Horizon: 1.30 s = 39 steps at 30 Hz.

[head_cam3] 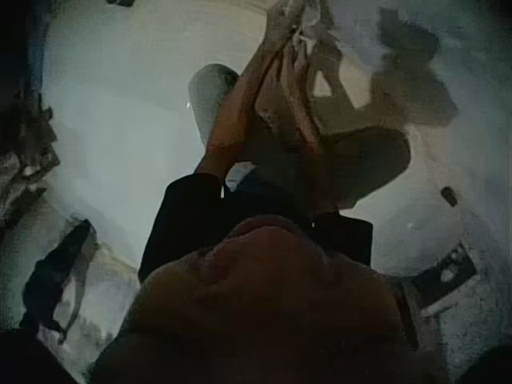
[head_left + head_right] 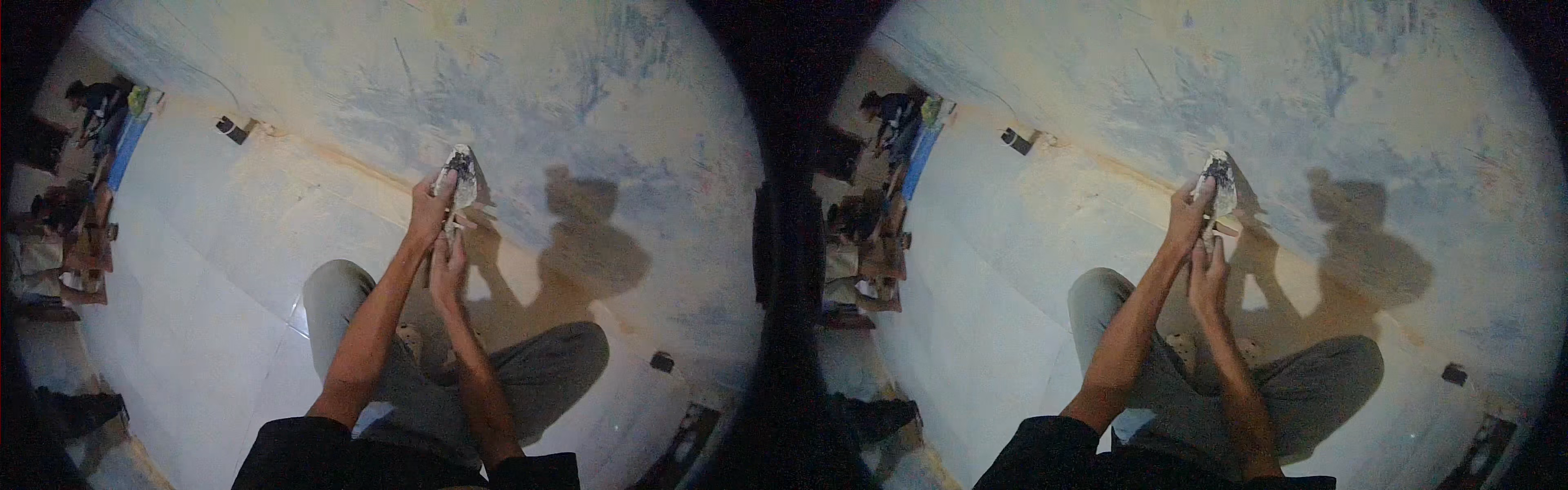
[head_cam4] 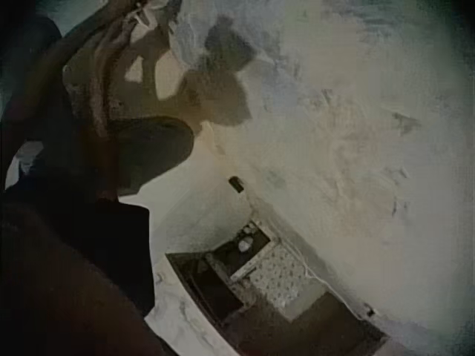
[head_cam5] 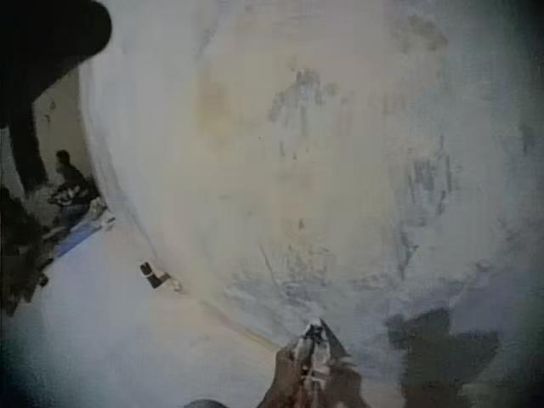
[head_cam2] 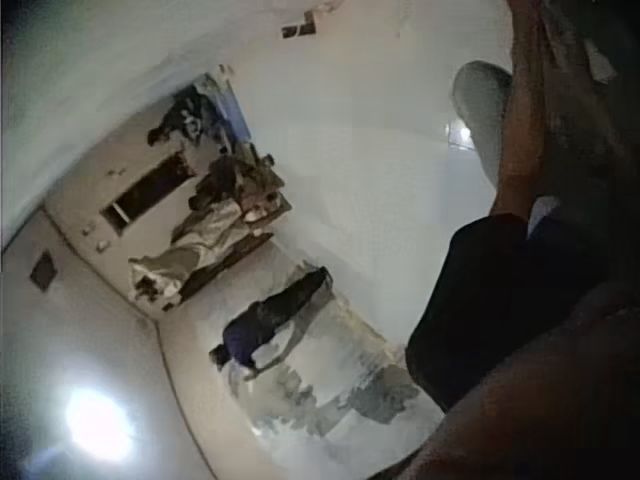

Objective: The person scrapes a trowel with another trowel, scrapes the wall using the trowel, and then scrapes the two trowels together.

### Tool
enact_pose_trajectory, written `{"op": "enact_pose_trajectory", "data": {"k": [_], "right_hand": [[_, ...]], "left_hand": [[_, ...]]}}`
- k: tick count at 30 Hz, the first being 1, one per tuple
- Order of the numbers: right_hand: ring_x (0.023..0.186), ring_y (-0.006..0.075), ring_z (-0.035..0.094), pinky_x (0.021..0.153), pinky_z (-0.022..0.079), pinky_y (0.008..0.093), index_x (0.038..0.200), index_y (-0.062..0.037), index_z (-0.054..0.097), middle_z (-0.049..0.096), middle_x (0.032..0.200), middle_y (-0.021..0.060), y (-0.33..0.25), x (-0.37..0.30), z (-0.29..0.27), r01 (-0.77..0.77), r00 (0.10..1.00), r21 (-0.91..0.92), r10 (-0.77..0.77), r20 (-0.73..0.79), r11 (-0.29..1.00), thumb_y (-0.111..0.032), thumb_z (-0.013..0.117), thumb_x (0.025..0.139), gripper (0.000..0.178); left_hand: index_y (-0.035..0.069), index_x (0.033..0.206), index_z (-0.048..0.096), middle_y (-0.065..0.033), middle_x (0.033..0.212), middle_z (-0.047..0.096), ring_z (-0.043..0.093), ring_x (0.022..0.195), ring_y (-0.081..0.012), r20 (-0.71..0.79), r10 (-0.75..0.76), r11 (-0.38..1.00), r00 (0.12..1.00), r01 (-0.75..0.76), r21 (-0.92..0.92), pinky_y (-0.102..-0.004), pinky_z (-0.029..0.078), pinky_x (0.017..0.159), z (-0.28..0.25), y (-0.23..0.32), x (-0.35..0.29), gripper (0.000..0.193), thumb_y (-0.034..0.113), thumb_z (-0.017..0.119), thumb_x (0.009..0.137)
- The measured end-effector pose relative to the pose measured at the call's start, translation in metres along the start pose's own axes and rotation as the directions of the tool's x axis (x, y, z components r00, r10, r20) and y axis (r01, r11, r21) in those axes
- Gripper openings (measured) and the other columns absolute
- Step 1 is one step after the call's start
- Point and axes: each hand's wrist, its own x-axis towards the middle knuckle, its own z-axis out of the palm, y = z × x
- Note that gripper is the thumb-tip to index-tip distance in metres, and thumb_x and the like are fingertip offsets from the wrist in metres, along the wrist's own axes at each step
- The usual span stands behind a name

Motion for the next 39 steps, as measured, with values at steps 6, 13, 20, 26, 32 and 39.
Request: {"op": "enact_pose_trajectory", "data": {"k": [6,13,20,26,32,39], "right_hand": [[0.056,0.0129,0.053,0.052,0.043,0.0292,0.115,0.0108,0.047,0.058,0.069,0.0089,0.010,0.003,-0.004,-0.084,0.960,0.055,0.066,0.274,0.995,-0.029,0.045,0.100,0.042],[0.044,0.0106,0.047,0.041,0.039,0.0299,0.113,0.0103,0.046,0.049,0.055,0.0033,0.003,0.018,-0.017,-0.113,0.919,0.175,0.036,0.393,0.978,-0.027,0.045,0.100,0.040],[0.046,0.0077,0.043,0.042,0.037,0.0278,0.113,0.0037,0.047,0.047,0.059,0.0000,0.008,0.003,-0.004,-0.112,0.975,0.238,0.061,0.212,0.965,-0.025,0.040,0.101,0.032],[0.054,0.0101,0.048,0.049,0.040,0.0297,0.101,0.0011,0.047,0.051,0.065,0.0033,0.014,0.005,-0.004,-0.148,0.955,0.175,0.095,0.281,0.973,-0.022,0.041,0.100,0.024],[0.055,0.0146,0.049,0.051,0.040,0.0318,0.103,0.0043,0.048,0.053,0.065,0.0087,0.000,0.008,-0.005,0.030,0.992,0.096,-0.041,0.117,0.995,-0.020,0.045,0.099,0.024],[0.070,0.0214,0.057,0.065,0.044,0.0380,0.106,0.0043,0.049,0.059,0.078,0.0158,-0.040,0.017,-0.017,-0.086,0.957,-0.014,0.087,0.278,0.996,-0.019,0.045,0.099,0.025]], "left_hand": [[0.001,0.098,0.065,0.0029,0.074,0.059,0.051,0.064,-0.0061,0.071,-0.165,0.968,0.984,0.175,-0.181,-0.0222,0.041,0.054,-0.002,0.013,-0.004,0.033,0.034,0.064,0.091],[0.003,0.098,0.063,0.0018,0.078,0.061,0.053,0.061,-0.0050,-0.025,-0.115,0.988,0.993,0.112,-0.104,-0.0212,0.043,0.051,-0.002,0.021,-0.009,0.028,0.031,0.060,0.093],[-0.004,0.110,0.058,-0.0120,0.089,0.066,0.065,0.067,-0.0174,0.151,-0.115,0.950,0.982,0.154,-0.271,-0.0322,0.057,0.045,0.006,0.020,-0.011,0.028,0.020,0.056,0.095],[-0.005,0.112,0.055,-0.0172,0.091,0.067,0.067,0.068,-0.0225,0.144,-0.061,0.948,0.988,0.103,-0.302,-0.0369,0.061,0.049,0.006,0.014,-0.003,0.030,0.021,0.054,0.096],[-0.003,0.112,0.054,-0.0193,0.089,0.066,0.068,0.068,-0.0264,0.233,-0.117,0.903,0.965,0.201,-0.380,-0.0416,0.061,0.047,0.009,0.013,0.000,0.031,0.024,0.053,0.096],[0.001,0.103,0.061,-0.0104,0.084,0.067,0.061,0.062,-0.0136,0.132,-0.137,0.933,0.982,0.172,-0.317,-0.0257,0.049,0.052,0.003,0.018,0.011,0.032,0.032,0.057,0.095]]}}
